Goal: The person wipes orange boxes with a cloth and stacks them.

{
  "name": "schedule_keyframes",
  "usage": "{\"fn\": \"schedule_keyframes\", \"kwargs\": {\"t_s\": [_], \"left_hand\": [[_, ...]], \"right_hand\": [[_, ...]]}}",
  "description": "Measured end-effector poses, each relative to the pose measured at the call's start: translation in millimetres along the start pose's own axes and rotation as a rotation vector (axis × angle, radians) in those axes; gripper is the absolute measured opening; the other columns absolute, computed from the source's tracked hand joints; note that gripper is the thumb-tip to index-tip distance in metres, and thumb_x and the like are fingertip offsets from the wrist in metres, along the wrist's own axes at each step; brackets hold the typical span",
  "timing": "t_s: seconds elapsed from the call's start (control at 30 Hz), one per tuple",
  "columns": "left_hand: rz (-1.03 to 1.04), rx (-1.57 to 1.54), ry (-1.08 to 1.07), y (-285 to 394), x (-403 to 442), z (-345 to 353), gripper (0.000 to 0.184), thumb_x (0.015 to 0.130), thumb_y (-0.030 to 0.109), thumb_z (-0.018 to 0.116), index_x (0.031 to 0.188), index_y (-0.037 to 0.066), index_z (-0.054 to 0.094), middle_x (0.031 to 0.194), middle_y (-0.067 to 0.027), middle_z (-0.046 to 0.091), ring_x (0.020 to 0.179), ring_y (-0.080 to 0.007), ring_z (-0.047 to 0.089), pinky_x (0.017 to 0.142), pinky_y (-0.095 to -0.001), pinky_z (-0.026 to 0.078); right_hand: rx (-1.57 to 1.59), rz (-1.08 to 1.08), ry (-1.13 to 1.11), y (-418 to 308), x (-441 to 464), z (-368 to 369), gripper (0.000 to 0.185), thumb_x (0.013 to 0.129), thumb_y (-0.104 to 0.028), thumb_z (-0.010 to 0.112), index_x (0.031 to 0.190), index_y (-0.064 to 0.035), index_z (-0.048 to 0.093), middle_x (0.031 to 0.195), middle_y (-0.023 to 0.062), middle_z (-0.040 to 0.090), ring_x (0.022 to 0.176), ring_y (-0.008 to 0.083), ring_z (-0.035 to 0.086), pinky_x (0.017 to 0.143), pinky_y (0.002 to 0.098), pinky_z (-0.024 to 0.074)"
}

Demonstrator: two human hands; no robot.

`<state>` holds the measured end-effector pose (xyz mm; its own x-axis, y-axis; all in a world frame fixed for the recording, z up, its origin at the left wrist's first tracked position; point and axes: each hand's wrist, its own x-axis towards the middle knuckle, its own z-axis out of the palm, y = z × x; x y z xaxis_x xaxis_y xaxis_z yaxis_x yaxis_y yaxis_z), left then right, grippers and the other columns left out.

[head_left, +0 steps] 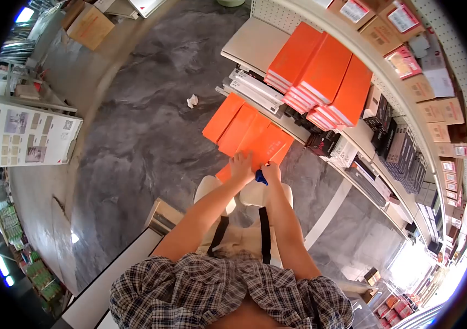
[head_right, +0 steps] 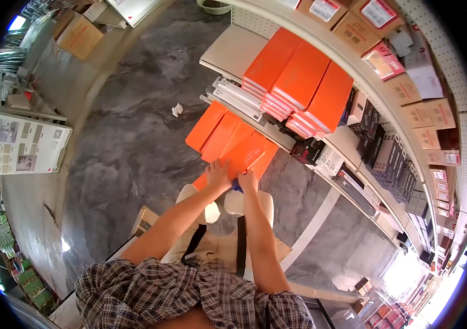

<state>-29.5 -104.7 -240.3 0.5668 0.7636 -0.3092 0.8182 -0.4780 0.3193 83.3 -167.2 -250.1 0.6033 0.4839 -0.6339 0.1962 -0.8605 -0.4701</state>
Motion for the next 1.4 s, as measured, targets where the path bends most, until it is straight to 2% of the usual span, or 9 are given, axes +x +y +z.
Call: {"fn": "schedule_keyframes", "kwargs": {"t_s": [0.37, 0.53, 0.63, 0.7, 0.77, 0.87, 1.03, 1.27, 1.4], "left_hand": [[-0.115, 0.033, -0.056, -18.0, 125.9, 191.6, 0.070, 0.069, 0.032, 0.068, 0.129, 0.013, 0.038, 0.121, -0.0206, 0.041, 0.112, -0.0345, 0.041, 0.086, -0.0457, 0.036], [-0.107, 0.038, 0.023, -41.8, 164.8, 251.4, 0.068, 0.072, 0.018, 0.065, 0.131, 0.010, 0.032, 0.134, -0.0225, 0.030, 0.124, -0.0362, 0.032, 0.095, -0.0480, 0.032], [-0.090, 0.211, -0.050, -57.2, 163.3, 258.5, 0.067, 0.074, 0.016, 0.063, 0.132, 0.008, 0.031, 0.139, -0.0212, 0.025, 0.126, -0.0357, 0.030, 0.097, -0.0494, 0.030], [-0.098, 0.241, -0.051, -57.8, 146.3, 236.0, 0.064, 0.074, 0.017, 0.062, 0.131, 0.009, 0.034, 0.137, -0.0190, 0.029, 0.124, -0.0336, 0.033, 0.096, -0.0488, 0.031], [-0.097, 0.273, -0.037, -53.6, 131.2, 203.7, 0.061, 0.075, 0.018, 0.061, 0.130, 0.009, 0.036, 0.135, -0.0167, 0.032, 0.122, -0.0316, 0.035, 0.096, -0.0483, 0.033], [-0.195, 0.000, 0.009, -32.5, 118.3, 148.4, 0.067, 0.077, 0.014, 0.058, 0.135, 0.008, 0.027, 0.140, -0.0211, 0.022, 0.126, -0.0369, 0.027, 0.100, -0.0507, 0.026], [0.054, -0.407, 0.556, 51.1, 124.1, -22.6, 0.063, 0.075, 0.010, 0.058, 0.131, 0.004, 0.031, 0.134, -0.0228, 0.029, 0.122, -0.0395, 0.031, 0.098, -0.0485, 0.029], [0.202, -0.344, 0.510, 96.6, 151.7, -155.4, 0.066, 0.072, 0.004, 0.059, 0.132, 0.009, 0.032, 0.137, -0.0216, 0.025, 0.124, -0.0394, 0.029, 0.100, -0.0483, 0.027], [0.159, -0.219, 0.371, 77.6, 169.8, -160.7, 0.069, 0.072, 0.007, 0.060, 0.134, 0.014, 0.032, 0.139, -0.0208, 0.023, 0.126, -0.0374, 0.027, 0.103, -0.0459, 0.025]], "right_hand": [[0.121, -0.018, 0.018, 117.9, 204.6, 106.7, 0.047, 0.073, -0.028, 0.062, 0.114, -0.0054, 0.057, 0.104, 0.0175, 0.062, 0.096, 0.0301, 0.060, 0.081, 0.0359, 0.0469], [0.576, -0.221, 0.011, 145.6, 261.4, 161.2, 0.040, 0.081, -0.019, 0.057, 0.118, -0.0062, 0.053, 0.103, 0.0138, 0.061, 0.087, 0.0232, 0.062, 0.078, 0.0333, 0.0482], [0.596, -0.002, -0.210, 125.1, 240.8, 157.0, 0.041, 0.082, -0.019, 0.056, 0.121, -0.0068, 0.050, 0.102, 0.0146, 0.061, 0.091, 0.0223, 0.060, 0.080, 0.0329, 0.0473], [0.546, 0.022, -0.173, 98.3, 207.9, 142.4, 0.040, 0.082, -0.018, 0.054, 0.121, -0.0066, 0.049, 0.104, 0.0151, 0.061, 0.092, 0.0223, 0.060, 0.080, 0.0333, 0.0469], [0.397, -0.285, 0.116, 126.9, 209.2, 173.2, 0.034, 0.084, -0.014, 0.051, 0.117, -0.0073, 0.051, 0.102, 0.0140, 0.062, 0.088, 0.0223, 0.061, 0.078, 0.0340, 0.0471], [0.393, -0.165, 0.033, 62.3, 126.0, 92.2, 0.032, 0.082, -0.011, 0.052, 0.113, -0.0044, 0.055, 0.100, 0.0120, 0.064, 0.095, 0.0215, 0.060, 0.081, 0.0316, 0.0465], [0.336, -0.292, 0.146, -33.2, 14.4, -45.2, 0.027, 0.081, -0.013, 0.055, 0.108, -0.0106, 0.058, 0.092, 0.0074, 0.064, 0.078, 0.0211, 0.062, 0.070, 0.0327, 0.0483], [0.221, -0.521, 0.317, -89.7, -16.7, -151.7, 0.019, 0.080, -0.013, 0.056, 0.099, -0.0117, 0.059, 0.088, 0.0075, 0.063, 0.076, 0.0251, 0.062, 0.064, 0.0371, 0.0491], [0.077, -0.558, 0.304, -124.1, -2.4, -153.6, 0.030, 0.081, -0.014, 0.053, 0.111, -0.0115, 0.054, 0.112, 0.0102, 0.056, 0.091, 0.0295, 0.059, 0.074, 0.0383, 0.0490]]}}
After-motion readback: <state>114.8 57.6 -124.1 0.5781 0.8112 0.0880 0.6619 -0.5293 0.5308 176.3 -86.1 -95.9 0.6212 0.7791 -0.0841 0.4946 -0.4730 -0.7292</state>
